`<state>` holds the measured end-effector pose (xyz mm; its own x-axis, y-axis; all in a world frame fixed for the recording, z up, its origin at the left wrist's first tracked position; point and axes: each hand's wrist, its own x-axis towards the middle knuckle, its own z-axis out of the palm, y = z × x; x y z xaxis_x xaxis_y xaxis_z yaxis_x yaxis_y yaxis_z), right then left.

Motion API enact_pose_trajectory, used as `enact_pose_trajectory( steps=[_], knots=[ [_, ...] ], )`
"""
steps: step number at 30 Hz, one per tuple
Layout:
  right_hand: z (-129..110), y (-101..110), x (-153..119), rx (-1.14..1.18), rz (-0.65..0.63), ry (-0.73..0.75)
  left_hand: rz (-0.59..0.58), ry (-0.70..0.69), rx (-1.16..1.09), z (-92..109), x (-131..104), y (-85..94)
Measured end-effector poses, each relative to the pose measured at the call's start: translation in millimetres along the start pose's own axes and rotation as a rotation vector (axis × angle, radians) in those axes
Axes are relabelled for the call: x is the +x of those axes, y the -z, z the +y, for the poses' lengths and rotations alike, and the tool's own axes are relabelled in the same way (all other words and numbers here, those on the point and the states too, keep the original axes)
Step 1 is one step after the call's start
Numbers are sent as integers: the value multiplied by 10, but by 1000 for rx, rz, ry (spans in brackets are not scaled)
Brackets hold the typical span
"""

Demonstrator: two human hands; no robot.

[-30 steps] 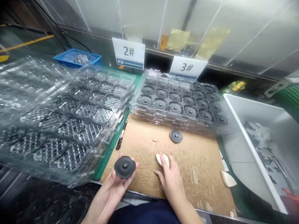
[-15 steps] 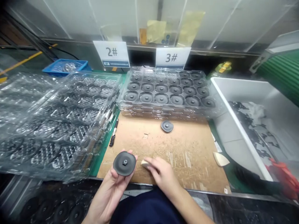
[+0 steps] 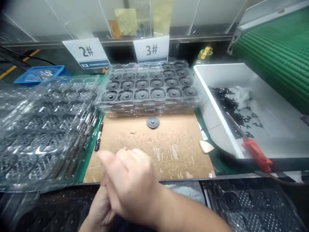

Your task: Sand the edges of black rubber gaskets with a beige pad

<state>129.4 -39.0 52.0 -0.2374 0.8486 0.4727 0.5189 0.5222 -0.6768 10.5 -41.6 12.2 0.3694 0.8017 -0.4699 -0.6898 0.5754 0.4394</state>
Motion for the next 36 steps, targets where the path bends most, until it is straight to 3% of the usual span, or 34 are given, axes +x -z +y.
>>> enact_pose_trajectory(
  steps=[2, 4, 7, 9, 11, 13, 21, 30, 36],
  knots=[
    [6, 84, -92, 13, -3, 57, -6, 6, 20, 1, -4, -42],
    [49, 209, -241, 41, -63, 1, -14, -10, 46, 5, -3, -38],
    [231, 391, -481, 50, -54, -258, -44, 1, 35, -13, 13, -19],
    [402, 444, -605, 22, 60, -428, -89, 44, 10, -40, 24, -44],
    [576, 421, -697, -13, 164, -552, -152, 91, -14, -69, 26, -99],
    [737, 334, -767, -19, 187, -606, -208, 130, -25, -95, 20, -159],
    [1107, -71, -980, 4, 25, -574, -303, 219, 10, -120, 30, -279],
    [1095, -144, -1043, -8, -75, -589, -335, 263, 4, -91, 23, -334],
    [1083, -189, -1032, -40, -104, -579, -345, 357, -61, -109, -3, -253]
  ],
)
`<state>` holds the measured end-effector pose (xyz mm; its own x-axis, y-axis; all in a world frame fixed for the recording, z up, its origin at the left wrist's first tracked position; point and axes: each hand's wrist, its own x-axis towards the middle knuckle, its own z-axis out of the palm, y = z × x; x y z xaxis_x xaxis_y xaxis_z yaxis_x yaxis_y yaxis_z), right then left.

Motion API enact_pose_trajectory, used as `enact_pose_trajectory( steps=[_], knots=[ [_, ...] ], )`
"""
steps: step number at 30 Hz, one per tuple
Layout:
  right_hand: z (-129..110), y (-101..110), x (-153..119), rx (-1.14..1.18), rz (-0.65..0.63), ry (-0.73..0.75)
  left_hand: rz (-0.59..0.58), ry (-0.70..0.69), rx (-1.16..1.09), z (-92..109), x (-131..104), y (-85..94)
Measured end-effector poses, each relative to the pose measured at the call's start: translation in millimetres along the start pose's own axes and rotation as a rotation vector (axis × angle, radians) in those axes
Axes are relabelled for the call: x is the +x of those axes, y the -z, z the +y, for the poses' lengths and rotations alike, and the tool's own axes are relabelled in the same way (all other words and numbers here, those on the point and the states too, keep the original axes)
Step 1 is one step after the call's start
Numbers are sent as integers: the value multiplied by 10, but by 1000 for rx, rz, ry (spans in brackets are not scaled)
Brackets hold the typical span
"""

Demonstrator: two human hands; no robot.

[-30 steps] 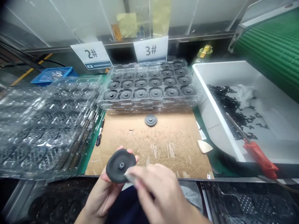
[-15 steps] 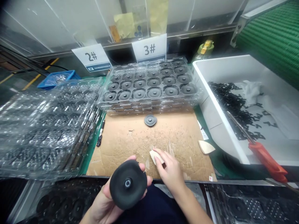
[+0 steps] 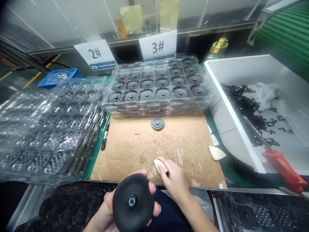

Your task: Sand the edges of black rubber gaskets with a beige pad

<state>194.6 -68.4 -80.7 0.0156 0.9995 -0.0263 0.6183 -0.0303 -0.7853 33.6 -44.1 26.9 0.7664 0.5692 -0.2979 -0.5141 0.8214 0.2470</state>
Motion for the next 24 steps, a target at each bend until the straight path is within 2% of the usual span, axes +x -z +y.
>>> enact_pose_trajectory(
  steps=[3, 7, 14, 20, 24],
  knots=[
    [44, -43, 3, -25, 25, 14, -73, 112, -66, -16, -17, 57],
    [104, -98, 6, -59, 80, 50, -94, 131, -106, -49, -15, 122],
    [94, -139, -15, -89, 145, 84, -126, 194, -16, -89, -15, 256],
    [97, -140, -18, -69, 174, 86, -90, 165, 179, -41, 32, 225],
    [112, -145, -12, -61, 182, 86, -172, 177, 247, -35, 47, 241]
  ],
)
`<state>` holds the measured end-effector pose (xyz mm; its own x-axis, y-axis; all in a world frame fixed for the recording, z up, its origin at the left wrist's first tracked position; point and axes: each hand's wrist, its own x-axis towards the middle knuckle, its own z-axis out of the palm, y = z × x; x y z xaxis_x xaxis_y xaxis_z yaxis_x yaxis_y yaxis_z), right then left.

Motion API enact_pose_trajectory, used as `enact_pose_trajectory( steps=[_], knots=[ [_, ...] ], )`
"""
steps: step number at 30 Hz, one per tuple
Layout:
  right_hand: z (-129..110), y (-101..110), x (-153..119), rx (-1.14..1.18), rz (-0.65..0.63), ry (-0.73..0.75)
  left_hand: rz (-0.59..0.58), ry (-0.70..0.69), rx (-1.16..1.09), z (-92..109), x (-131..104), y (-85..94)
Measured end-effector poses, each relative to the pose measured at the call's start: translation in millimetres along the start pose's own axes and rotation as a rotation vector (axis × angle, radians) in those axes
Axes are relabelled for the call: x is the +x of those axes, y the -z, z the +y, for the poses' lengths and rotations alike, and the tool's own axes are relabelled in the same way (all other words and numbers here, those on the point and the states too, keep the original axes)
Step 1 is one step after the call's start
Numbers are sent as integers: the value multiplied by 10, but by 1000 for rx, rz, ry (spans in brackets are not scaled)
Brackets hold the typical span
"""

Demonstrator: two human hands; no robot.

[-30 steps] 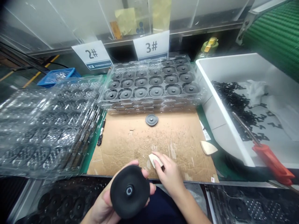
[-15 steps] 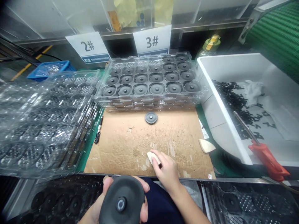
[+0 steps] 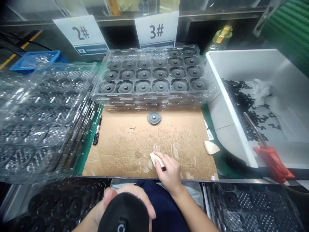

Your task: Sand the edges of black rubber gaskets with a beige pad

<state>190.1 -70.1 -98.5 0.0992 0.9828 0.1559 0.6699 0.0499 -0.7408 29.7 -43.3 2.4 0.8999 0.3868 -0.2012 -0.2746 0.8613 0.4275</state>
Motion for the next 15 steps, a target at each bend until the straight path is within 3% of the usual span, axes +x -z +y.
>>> enact_pose_trajectory(
  steps=[15],
  knots=[
    [1, -11, -4, -4, -19, -25, -29, 28, -79, 10, 31, -8]
  ],
)
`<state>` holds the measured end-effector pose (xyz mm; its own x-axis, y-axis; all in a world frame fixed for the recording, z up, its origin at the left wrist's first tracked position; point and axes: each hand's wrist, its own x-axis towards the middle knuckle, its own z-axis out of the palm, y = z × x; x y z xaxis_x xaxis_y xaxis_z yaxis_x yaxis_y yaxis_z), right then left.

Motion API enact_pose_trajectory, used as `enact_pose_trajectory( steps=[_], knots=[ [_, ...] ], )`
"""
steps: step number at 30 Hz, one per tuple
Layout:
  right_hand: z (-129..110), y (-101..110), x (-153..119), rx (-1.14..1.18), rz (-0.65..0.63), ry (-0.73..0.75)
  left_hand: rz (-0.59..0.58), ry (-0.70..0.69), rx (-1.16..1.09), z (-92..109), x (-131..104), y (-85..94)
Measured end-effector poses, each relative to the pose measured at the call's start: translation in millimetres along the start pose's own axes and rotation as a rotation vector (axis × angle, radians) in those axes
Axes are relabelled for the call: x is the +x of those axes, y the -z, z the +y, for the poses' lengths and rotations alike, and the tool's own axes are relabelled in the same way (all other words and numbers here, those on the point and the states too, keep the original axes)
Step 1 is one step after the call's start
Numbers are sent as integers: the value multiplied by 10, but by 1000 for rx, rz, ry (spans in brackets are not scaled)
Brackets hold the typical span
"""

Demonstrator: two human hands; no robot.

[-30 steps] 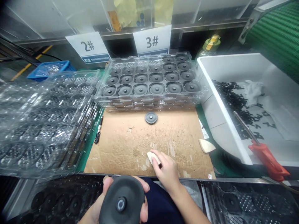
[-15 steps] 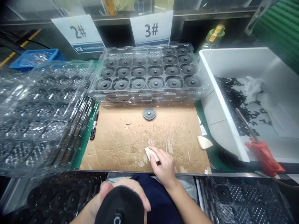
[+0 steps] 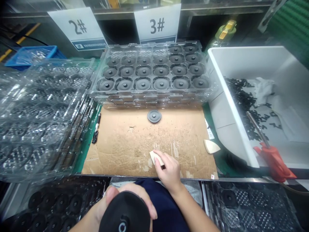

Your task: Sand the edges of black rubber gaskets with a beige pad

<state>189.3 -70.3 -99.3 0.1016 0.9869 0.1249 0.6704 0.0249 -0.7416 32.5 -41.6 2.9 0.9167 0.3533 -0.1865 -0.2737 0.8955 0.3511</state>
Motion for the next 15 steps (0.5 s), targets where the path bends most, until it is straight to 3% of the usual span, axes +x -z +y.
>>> enact_pose_trajectory(
  steps=[8, 15],
  knots=[
    [-8, -3, 3, 3, -10, -4, 51, 64, -9, 5, 15, 3],
    [21, -20, -7, 12, -1, 3, 18, 73, -137, -60, 27, 52]
  ],
)
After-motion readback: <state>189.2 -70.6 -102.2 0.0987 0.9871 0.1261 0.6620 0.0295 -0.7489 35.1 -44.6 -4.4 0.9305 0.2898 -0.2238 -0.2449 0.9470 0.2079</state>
